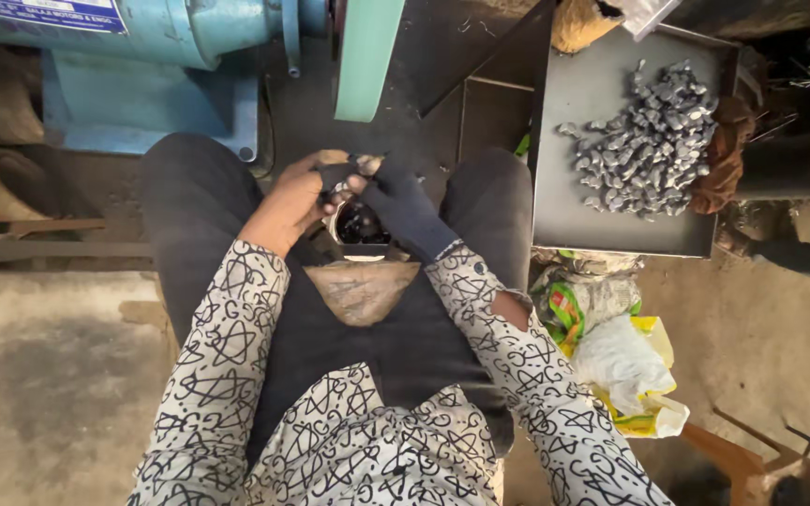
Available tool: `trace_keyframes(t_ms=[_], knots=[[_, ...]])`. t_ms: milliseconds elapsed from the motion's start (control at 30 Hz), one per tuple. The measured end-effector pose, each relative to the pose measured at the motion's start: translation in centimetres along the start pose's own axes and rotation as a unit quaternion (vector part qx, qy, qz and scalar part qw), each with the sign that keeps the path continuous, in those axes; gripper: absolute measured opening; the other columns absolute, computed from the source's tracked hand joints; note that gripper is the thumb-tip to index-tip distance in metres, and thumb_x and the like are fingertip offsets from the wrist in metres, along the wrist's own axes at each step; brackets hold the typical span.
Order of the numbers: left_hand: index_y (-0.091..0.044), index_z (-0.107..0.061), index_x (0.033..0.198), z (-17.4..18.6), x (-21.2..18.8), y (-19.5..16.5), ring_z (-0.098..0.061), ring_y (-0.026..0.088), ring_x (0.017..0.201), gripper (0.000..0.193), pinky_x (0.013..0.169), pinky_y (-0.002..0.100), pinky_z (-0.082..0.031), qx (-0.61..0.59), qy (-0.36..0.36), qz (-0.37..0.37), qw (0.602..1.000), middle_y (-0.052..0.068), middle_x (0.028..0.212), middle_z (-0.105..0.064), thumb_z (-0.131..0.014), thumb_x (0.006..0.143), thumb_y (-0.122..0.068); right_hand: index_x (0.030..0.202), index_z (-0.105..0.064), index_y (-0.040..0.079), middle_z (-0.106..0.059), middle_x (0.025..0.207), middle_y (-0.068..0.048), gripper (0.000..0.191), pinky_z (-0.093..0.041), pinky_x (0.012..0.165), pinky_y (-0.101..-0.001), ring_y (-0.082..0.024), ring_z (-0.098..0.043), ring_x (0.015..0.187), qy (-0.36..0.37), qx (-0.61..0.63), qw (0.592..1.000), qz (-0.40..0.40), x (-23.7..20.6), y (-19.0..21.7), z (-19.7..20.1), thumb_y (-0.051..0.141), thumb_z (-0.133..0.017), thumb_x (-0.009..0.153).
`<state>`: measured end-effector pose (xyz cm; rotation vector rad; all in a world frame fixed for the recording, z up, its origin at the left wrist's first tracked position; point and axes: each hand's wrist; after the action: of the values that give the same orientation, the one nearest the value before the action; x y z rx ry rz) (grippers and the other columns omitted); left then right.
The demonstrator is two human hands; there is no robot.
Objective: The person sits on the floor in front of a running belt grinder and sharpens small metal workpieces one at a time, pressing each against the abrasive belt with sparks flying, dipping pieces into a small container between passes, and placing finished pieces onto a tray holding a pile of similar parts.
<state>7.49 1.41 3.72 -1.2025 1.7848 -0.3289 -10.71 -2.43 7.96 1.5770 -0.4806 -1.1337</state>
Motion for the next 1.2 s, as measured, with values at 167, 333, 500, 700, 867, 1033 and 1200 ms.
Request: trace_keyframes(t_ms=[167,333,500,700,867,1033,1200], knots=[[-0.006,-0.063,0.124,-3.4,0.3,1.3,-0.066,0.017,0.083,0.022,0.072,0.029,-0.055,-0.125,-0.176,-0.113,0.970,0.008,0.103,-0.068,-0.060,0.102,-0.008,0.107,-0.066,0.001,-0.067,0.087,-0.004,0.022,-0.055,0.066,-0.0288,-0.014,-0.064,0.074,-0.095,0.185,0.978,0.007,1.3,1.0,-0.6,0.022,-0.059,0.107],[-0.004,-0.056,0.141,-6.5,-0.2,1.8,-0.054,0.014,0.129,0.041,0.110,0.029,-0.042,-0.162,0.090,-0.154,0.971,0.005,0.136,-0.061,-0.063,0.102,-0.015,0.104,-0.067,0.006,-0.068,0.087,-0.002,0.023,-0.054,0.065,-0.0299,-0.011,-0.064,0.077,-0.247,0.051,0.968,-0.014,3.2,0.9,-0.2,0.027,-0.059,0.103],[-0.003,-0.054,0.146,-6.2,-0.1,1.8,-0.054,0.014,0.132,0.053,0.113,0.028,-0.039,-0.114,0.048,-0.162,0.979,0.006,0.141,-0.060,-0.058,0.093,-0.002,0.109,-0.070,0.000,-0.071,0.094,-0.004,0.033,-0.054,0.075,-0.0272,-0.012,-0.064,0.085,-0.214,0.040,0.967,0.132,3.0,-0.7,0.8,0.029,-0.056,0.110],[0.002,-0.070,0.125,-4.8,-0.2,3.4,-0.067,0.012,0.089,0.024,0.074,0.025,-0.052,-0.023,-0.100,-0.180,0.978,0.008,0.109,-0.073,-0.058,0.104,-0.002,0.105,-0.067,0.002,-0.065,0.080,-0.004,0.032,-0.051,0.063,-0.0357,-0.020,-0.062,0.069,-0.062,0.222,0.966,-0.118,0.4,-0.6,0.6,0.033,-0.057,0.104],[0.003,-0.071,0.123,-3.9,0.8,3.6,-0.063,0.012,0.077,0.033,0.068,0.025,-0.051,-0.179,-0.020,-0.189,0.965,0.008,0.101,-0.073,-0.051,0.096,0.006,0.115,-0.064,0.000,-0.068,0.099,-0.004,0.026,-0.056,0.080,-0.0316,-0.019,-0.069,0.092,-0.130,-0.142,0.951,0.242,-0.7,0.4,-0.8,0.011,-0.072,0.093],[-0.003,-0.064,0.126,-5.1,1.2,3.6,-0.068,0.016,0.101,0.027,0.087,0.031,-0.055,-0.231,-0.028,-0.122,0.965,0.006,0.115,-0.069,-0.054,0.102,-0.011,0.108,-0.065,0.000,-0.069,0.090,-0.004,0.014,-0.054,0.074,-0.0294,-0.014,-0.064,0.083,-0.119,0.075,0.985,0.098,3.2,0.6,0.9,0.014,-0.064,0.104],[-0.006,-0.060,0.139,-6.5,0.7,2.7,-0.057,0.011,0.122,0.035,0.103,0.028,-0.044,-0.216,0.014,-0.128,0.968,0.001,0.133,-0.062,-0.056,0.106,-0.015,0.111,-0.066,0.003,-0.068,0.091,-0.001,0.019,-0.054,0.072,-0.0259,-0.010,-0.065,0.083,-0.092,0.225,0.969,0.034,4.9,-0.2,2.3,0.020,-0.059,0.104]])
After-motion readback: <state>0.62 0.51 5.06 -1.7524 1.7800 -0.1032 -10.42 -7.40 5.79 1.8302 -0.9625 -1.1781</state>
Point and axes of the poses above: each hand's wrist, its own x-axis towards the middle knuckle, its own z-axis out of the back of the hand, y = z × x
